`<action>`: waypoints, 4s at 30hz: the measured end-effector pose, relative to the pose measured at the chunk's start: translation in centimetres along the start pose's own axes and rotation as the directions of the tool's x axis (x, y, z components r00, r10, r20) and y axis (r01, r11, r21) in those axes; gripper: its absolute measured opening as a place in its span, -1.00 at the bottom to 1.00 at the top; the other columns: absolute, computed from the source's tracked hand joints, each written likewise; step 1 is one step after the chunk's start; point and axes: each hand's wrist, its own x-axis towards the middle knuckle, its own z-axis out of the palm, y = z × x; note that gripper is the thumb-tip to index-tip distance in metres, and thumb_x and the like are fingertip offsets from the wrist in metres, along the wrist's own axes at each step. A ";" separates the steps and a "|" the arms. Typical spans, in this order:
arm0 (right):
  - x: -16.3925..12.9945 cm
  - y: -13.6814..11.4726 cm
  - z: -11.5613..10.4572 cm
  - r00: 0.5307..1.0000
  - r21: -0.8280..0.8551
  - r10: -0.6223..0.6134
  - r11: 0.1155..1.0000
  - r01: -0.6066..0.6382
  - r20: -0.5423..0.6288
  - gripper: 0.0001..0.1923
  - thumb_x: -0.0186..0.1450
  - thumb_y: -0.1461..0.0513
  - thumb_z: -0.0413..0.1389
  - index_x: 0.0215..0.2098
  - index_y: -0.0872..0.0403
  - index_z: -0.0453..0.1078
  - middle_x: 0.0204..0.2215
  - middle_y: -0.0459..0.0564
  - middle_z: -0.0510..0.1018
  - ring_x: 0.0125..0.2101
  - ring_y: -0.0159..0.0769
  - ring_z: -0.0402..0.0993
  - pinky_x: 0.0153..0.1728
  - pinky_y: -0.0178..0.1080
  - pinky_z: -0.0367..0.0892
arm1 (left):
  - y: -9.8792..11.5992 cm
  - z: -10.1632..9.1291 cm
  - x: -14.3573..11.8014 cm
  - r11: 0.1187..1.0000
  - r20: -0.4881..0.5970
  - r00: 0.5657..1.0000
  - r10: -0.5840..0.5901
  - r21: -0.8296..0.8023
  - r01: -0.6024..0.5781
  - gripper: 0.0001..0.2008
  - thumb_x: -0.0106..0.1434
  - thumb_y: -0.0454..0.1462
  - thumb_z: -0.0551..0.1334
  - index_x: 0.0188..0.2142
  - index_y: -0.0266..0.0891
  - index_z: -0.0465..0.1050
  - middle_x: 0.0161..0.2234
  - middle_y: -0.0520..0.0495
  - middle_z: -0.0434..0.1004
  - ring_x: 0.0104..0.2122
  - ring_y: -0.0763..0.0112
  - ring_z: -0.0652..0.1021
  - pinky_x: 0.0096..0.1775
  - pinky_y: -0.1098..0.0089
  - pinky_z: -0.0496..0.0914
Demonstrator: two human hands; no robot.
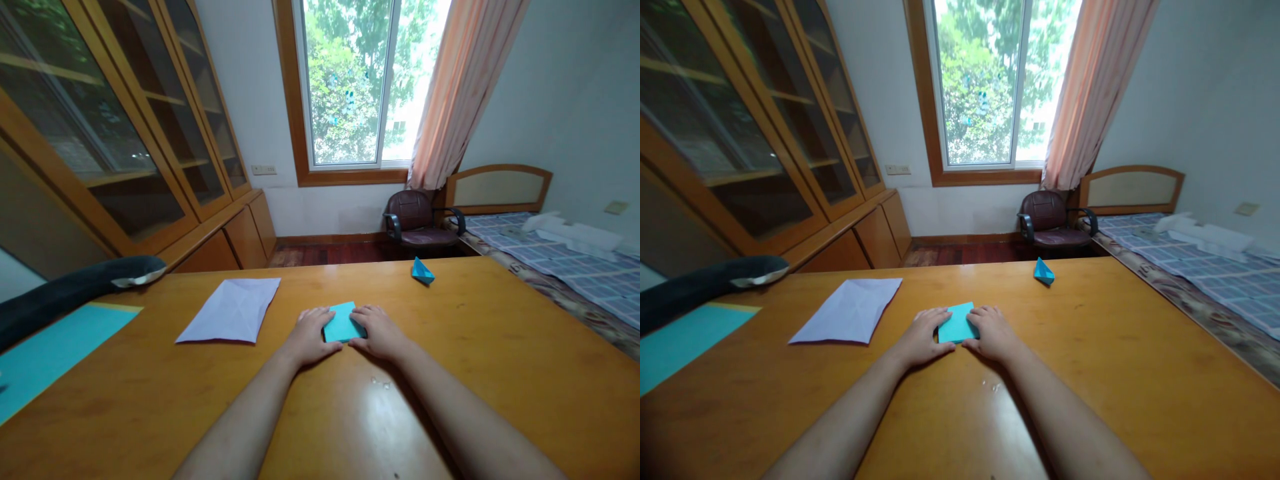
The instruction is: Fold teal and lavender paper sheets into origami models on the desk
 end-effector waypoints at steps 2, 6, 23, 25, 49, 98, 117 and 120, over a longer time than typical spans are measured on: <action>0.0 0.1 0.2 1.000 -0.003 -0.010 1.000 0.010 -0.019 -0.48 0.11 -0.01 0.23 -0.03 0.05 0.39 0.01 0.13 0.45 0.02 -0.05 0.29 0.05 -0.05 0.12 | 0.0 -0.1 0.0 1.000 -0.025 1.000 0.017 -0.018 -0.018 -0.28 -0.05 0.02 0.35 0.09 -0.22 0.36 0.12 -0.26 0.37 0.09 0.03 0.37 0.13 0.04 0.17; 0.0 0.3 0.4 0.999 -0.007 -0.014 1.000 0.014 -0.040 -0.45 0.11 -0.04 0.22 -0.02 0.05 0.39 0.00 0.13 0.45 0.01 -0.05 0.30 0.03 -0.06 0.14 | -0.2 0.0 0.0 0.998 -0.055 0.998 0.033 -0.046 -0.035 -0.33 -0.02 -0.03 0.35 0.07 -0.22 0.38 0.09 -0.22 0.40 0.07 0.06 0.39 0.11 0.07 0.21; 0.4 -2.1 0.0 0.994 -0.029 0.087 0.996 -0.089 -0.067 -0.65 0.30 -0.02 0.02 -0.24 0.07 0.43 -0.26 0.04 0.53 -0.24 -0.24 0.39 -0.22 -0.26 0.16 | 0.2 0.1 0.6 0.993 -0.223 0.973 -0.050 -0.117 0.024 -0.62 0.18 -0.11 0.21 -0.07 -0.25 0.45 -0.11 -0.18 0.55 -0.11 0.17 0.51 -0.04 0.20 0.36; 0.5 -2.2 0.1 0.992 -0.036 0.107 0.993 -0.110 -0.065 -0.65 0.30 -0.02 0.00 -0.26 0.07 0.42 -0.27 0.03 0.53 -0.25 -0.25 0.38 -0.25 -0.27 0.15 | 0.1 0.2 0.8 0.992 -0.247 0.967 -0.066 -0.124 0.036 -0.65 0.19 -0.10 0.20 -0.10 -0.25 0.45 -0.14 -0.17 0.54 -0.13 0.18 0.50 -0.06 0.20 0.36; 1.4 -0.7 1.5 0.913 0.233 0.287 0.946 -0.224 -0.289 -0.73 0.26 0.27 -0.09 -0.49 0.08 0.41 -0.48 -0.02 0.53 -0.43 -0.32 0.39 -0.40 -0.33 0.16 | 3.2 0.4 0.9 0.994 -0.295 0.949 0.111 0.041 -0.103 -0.71 0.14 -0.12 0.27 -0.15 -0.15 0.48 0.07 -0.17 0.34 0.09 0.09 0.32 0.13 0.05 0.19; 0.7 4.2 -1.8 0.925 0.858 0.369 0.440 -0.263 0.094 -0.65 0.01 0.02 0.19 -0.45 0.16 0.46 -0.56 -0.07 0.51 -0.58 -0.36 0.35 -0.52 -0.30 0.25 | -2.7 -2.8 0.8 0.357 0.049 0.910 -0.413 -0.910 0.211 -0.53 -0.20 -0.17 0.45 -0.28 -0.33 0.47 -0.44 0.00 0.49 -0.53 0.51 0.45 -0.47 0.48 0.30; 1.2 4.8 -0.9 0.907 0.815 0.408 0.489 -0.311 0.101 -0.72 0.03 0.28 0.11 -0.26 0.15 0.47 -0.40 -0.03 0.61 -0.46 -0.30 0.48 -0.46 -0.33 0.35 | -3.6 -1.2 1.4 0.784 -0.167 0.865 -0.474 -0.526 0.329 -0.76 -0.02 -0.34 0.26 -0.28 -0.29 0.45 -0.44 0.01 0.45 -0.54 0.46 0.43 -0.44 0.43 0.36; 1.4 4.8 -0.3 0.889 0.771 0.454 0.546 -0.327 0.056 -0.68 0.06 0.31 0.08 -0.19 0.16 0.45 -0.42 -0.02 0.59 -0.50 -0.33 0.46 -0.51 -0.36 0.32 | -3.3 -0.9 1.4 0.904 -0.328 0.862 -0.387 -0.321 0.284 -0.70 0.06 -0.36 0.21 -0.16 -0.29 0.43 -0.18 -0.15 0.48 -0.26 0.28 0.53 -0.17 0.30 0.43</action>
